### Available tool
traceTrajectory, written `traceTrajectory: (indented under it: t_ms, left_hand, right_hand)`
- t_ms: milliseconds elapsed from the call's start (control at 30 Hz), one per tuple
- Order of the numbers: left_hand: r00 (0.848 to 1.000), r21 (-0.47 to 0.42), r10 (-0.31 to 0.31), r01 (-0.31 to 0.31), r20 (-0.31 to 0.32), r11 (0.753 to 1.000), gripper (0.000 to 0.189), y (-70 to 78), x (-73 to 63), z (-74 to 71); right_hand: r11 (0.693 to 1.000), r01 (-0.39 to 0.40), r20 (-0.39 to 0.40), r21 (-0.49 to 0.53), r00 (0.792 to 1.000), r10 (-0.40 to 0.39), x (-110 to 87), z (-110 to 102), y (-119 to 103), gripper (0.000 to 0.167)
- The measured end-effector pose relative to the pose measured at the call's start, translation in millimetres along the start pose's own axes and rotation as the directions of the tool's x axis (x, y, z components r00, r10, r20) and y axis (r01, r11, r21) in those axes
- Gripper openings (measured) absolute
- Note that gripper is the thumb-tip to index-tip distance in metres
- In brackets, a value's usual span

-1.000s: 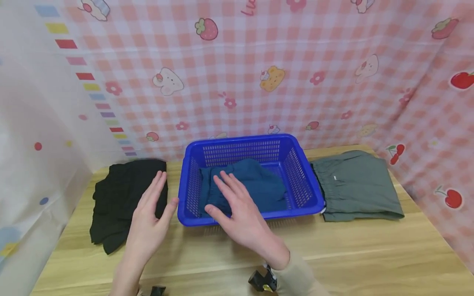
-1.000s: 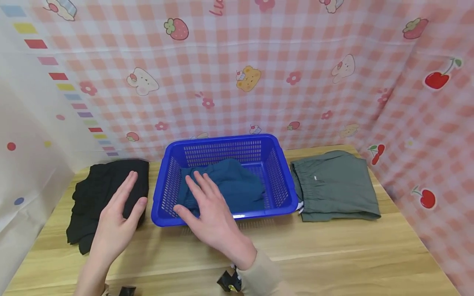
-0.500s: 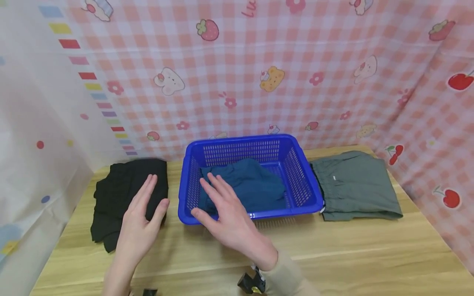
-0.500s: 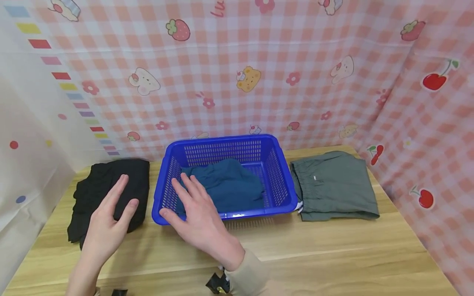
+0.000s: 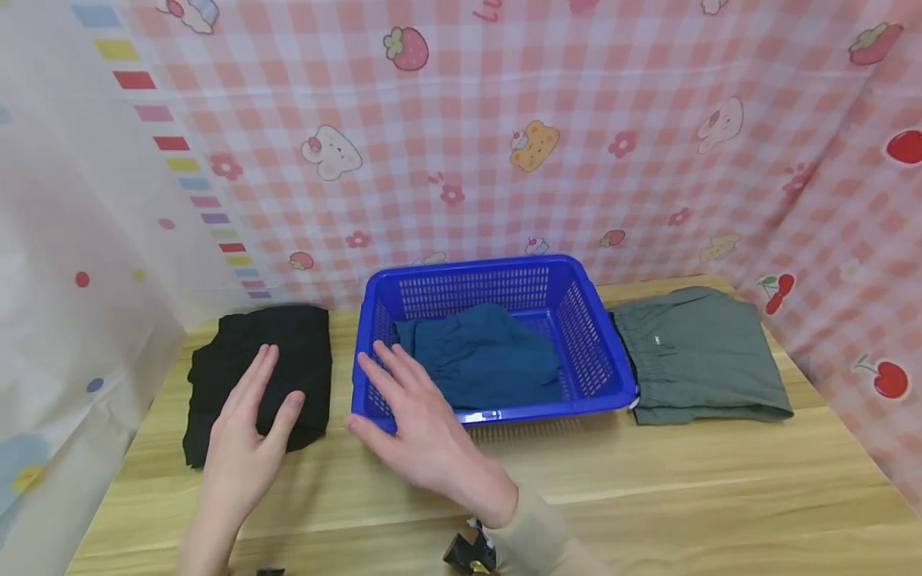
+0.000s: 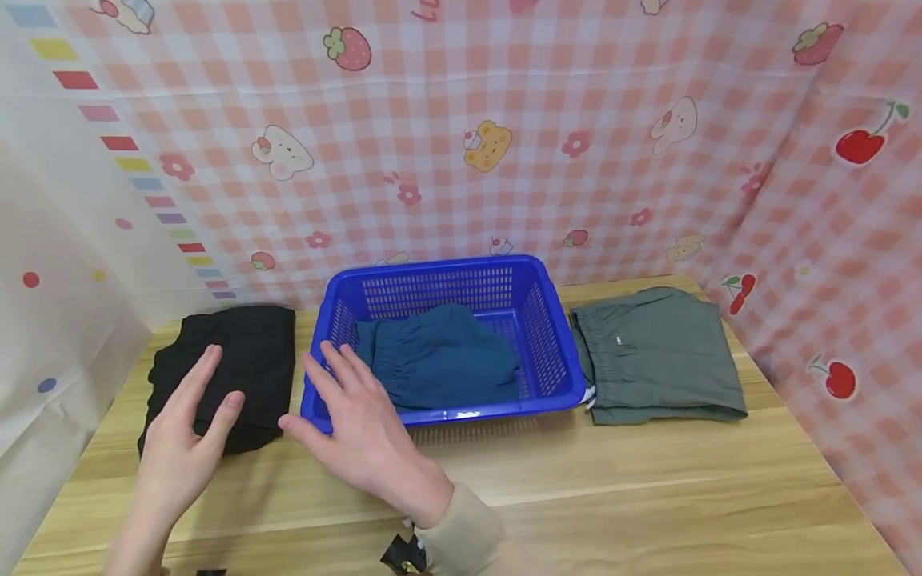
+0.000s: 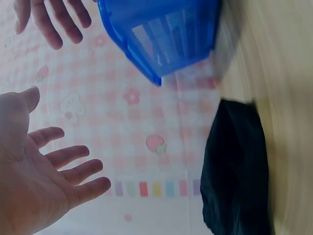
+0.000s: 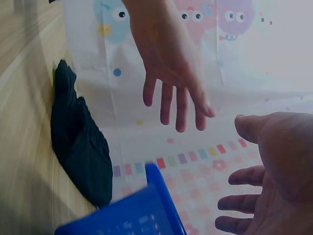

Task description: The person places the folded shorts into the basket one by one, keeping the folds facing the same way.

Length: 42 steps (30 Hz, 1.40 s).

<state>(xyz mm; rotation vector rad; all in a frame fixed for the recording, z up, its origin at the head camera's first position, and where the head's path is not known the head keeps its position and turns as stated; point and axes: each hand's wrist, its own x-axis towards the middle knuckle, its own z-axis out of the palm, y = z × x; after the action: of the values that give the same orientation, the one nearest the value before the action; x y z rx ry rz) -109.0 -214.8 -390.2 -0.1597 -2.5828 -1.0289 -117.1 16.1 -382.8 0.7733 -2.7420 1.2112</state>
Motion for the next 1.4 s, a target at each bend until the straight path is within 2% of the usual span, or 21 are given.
traceTrajectory:
  t_ms: [300, 500, 633, 800, 1000, 1167, 1400]
  left_hand:
    - [0.999, 0.017, -0.013, 0.014, -0.052, 1.0, 0.065, -19.8, -2.6, -15.3]
    - [0.995, 0.066, -0.031, 0.038, -0.095, 0.997, 0.064, -31.5, -6.6, -31.1]
    - [0.995, 0.071, -0.065, 0.07, -0.077, 0.995, 0.064, -35.3, -7.6, -38.5]
    - [0.994, 0.052, -0.09, 0.093, -0.062, 0.994, 0.064, -36.2, -3.4, -39.5]
    - [0.992, 0.051, -0.111, 0.115, -0.063, 0.992, 0.063, -49.7, 0.2, -39.9]
    - [0.994, 0.048, -0.107, 0.107, -0.008, 0.993, 0.064, -60.0, 4.7, -40.9]
    - [0.983, 0.054, -0.183, 0.182, 0.031, 0.982, 0.066, -70.5, 6.9, -47.5]
  right_hand:
    - [1.0, 0.019, 0.053, -0.02, 0.998, -0.018, 7.1, 18, -17, 0.07]
    - [0.997, 0.063, 0.072, -0.042, 0.996, -0.06, 12.6, 34, -28, 0.07]
    - [0.994, 0.076, 0.089, -0.074, 0.994, -0.069, 16.0, 44, -34, 0.069]
    - [0.99, 0.079, 0.104, -0.12, 0.992, -0.067, 19.6, 52, -36, 0.068]
    - [0.983, 0.092, 0.115, -0.16, 0.991, -0.074, 24.6, 64, -36, 0.068]
    - [0.972, 0.101, 0.111, -0.21, 0.991, -0.079, 26.3, 70, -38, 0.067]
    - [0.966, 0.142, 0.108, -0.216, 0.987, -0.12, 30.9, 79, -42, 0.068]
